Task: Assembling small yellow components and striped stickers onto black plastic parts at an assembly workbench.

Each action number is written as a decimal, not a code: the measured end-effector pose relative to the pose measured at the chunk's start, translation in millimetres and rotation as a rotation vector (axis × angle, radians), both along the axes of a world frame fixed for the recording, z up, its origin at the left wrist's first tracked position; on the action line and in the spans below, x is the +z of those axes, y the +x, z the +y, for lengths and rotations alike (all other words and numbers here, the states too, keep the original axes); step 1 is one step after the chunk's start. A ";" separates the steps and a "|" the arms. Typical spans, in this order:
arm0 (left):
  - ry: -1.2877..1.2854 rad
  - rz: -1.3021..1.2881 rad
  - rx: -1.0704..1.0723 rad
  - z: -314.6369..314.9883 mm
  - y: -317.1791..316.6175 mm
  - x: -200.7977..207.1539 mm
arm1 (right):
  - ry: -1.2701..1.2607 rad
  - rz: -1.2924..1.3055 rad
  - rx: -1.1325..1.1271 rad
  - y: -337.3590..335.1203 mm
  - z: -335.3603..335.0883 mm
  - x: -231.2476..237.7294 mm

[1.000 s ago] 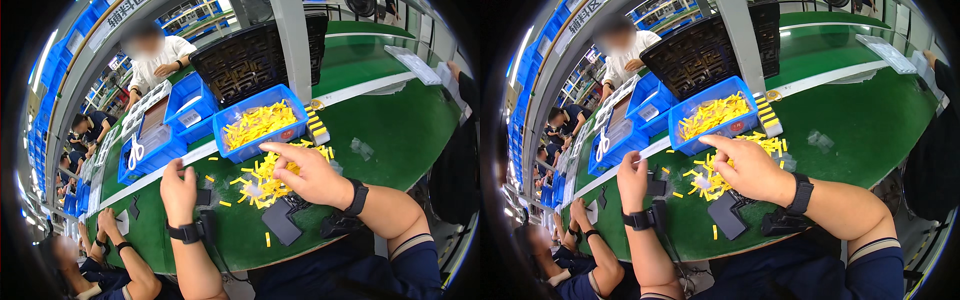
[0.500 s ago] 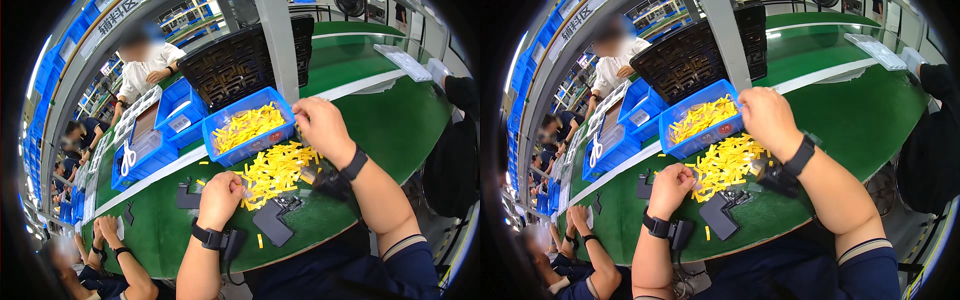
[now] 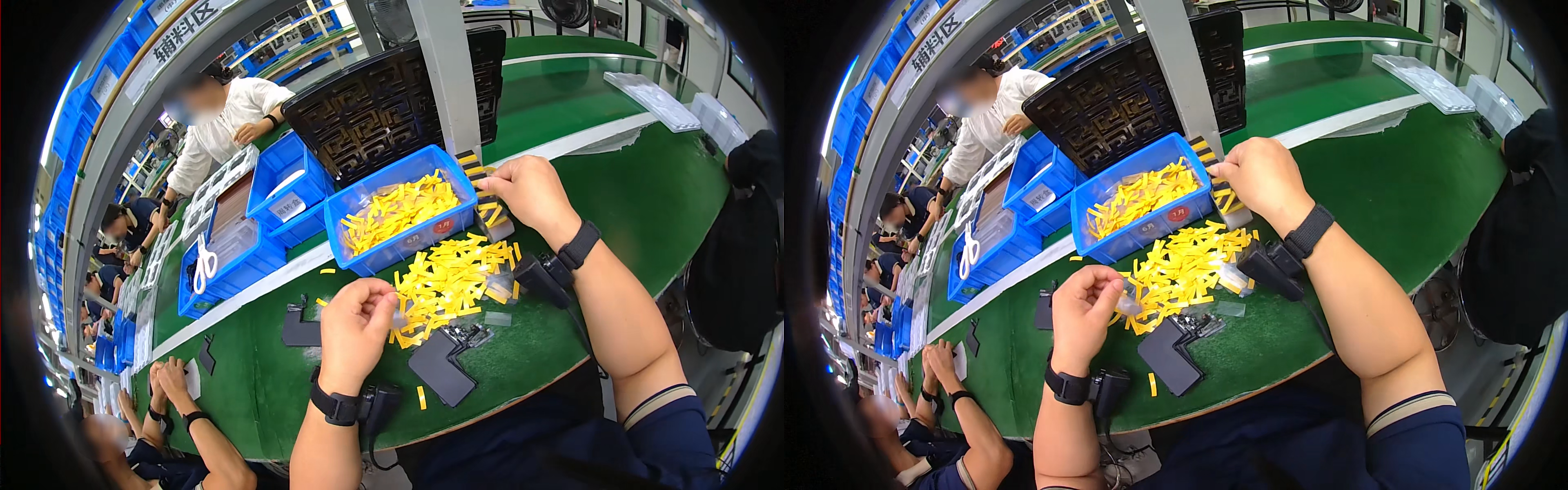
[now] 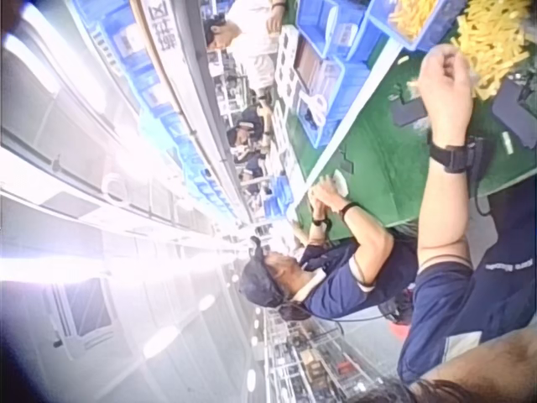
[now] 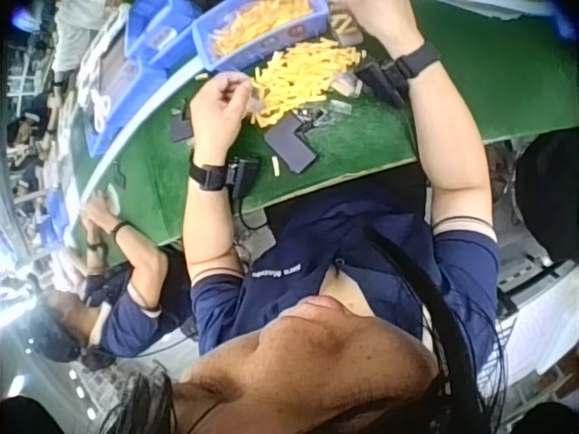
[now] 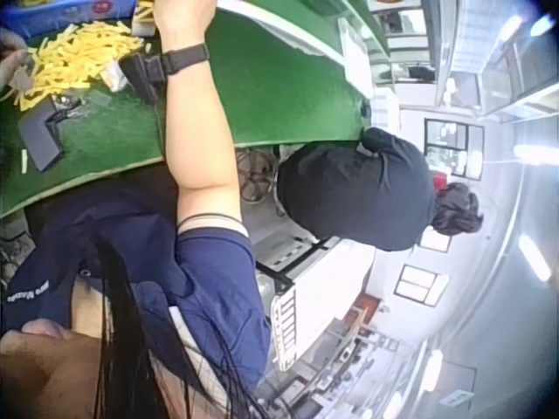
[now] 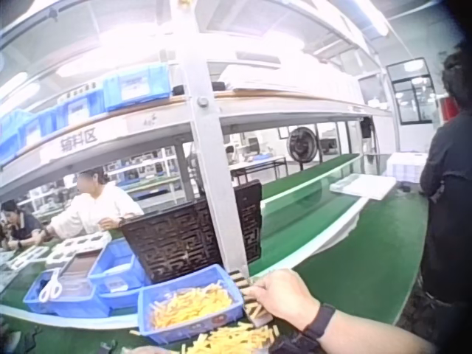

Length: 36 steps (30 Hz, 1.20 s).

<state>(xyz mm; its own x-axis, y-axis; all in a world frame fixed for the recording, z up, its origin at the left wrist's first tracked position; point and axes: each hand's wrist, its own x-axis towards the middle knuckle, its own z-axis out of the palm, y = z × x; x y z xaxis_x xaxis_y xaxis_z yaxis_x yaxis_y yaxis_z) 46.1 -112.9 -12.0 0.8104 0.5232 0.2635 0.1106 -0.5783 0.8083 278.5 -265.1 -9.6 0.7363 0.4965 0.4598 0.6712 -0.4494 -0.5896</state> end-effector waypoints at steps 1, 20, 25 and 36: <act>-0.005 0.015 -0.048 -2.2 -0.6 0.7 | -0.068 0.007 -0.007 -1.2 -0.3 0.3; -0.593 -0.215 -0.212 -11.2 -2.3 1.7 | 0.510 0.918 0.576 -98.9 17.1 4.7; -0.703 -0.132 -0.194 6.9 -1.5 -2.5 | 0.700 0.921 0.541 -92.5 12.4 16.9; 0.420 0.303 -0.320 -27.5 -12.8 23.0 | 0.426 0.778 0.539 -93.0 12.5 5.5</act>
<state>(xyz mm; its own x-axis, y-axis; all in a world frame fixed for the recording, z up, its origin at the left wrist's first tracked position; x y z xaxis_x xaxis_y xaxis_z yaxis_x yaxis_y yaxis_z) 33.3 -140.4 11.0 0.9815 0.1422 0.1281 0.0676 -0.8836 0.4633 185.5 -252.6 -4.1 0.6327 0.7562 0.1670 0.0872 0.1447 -0.9856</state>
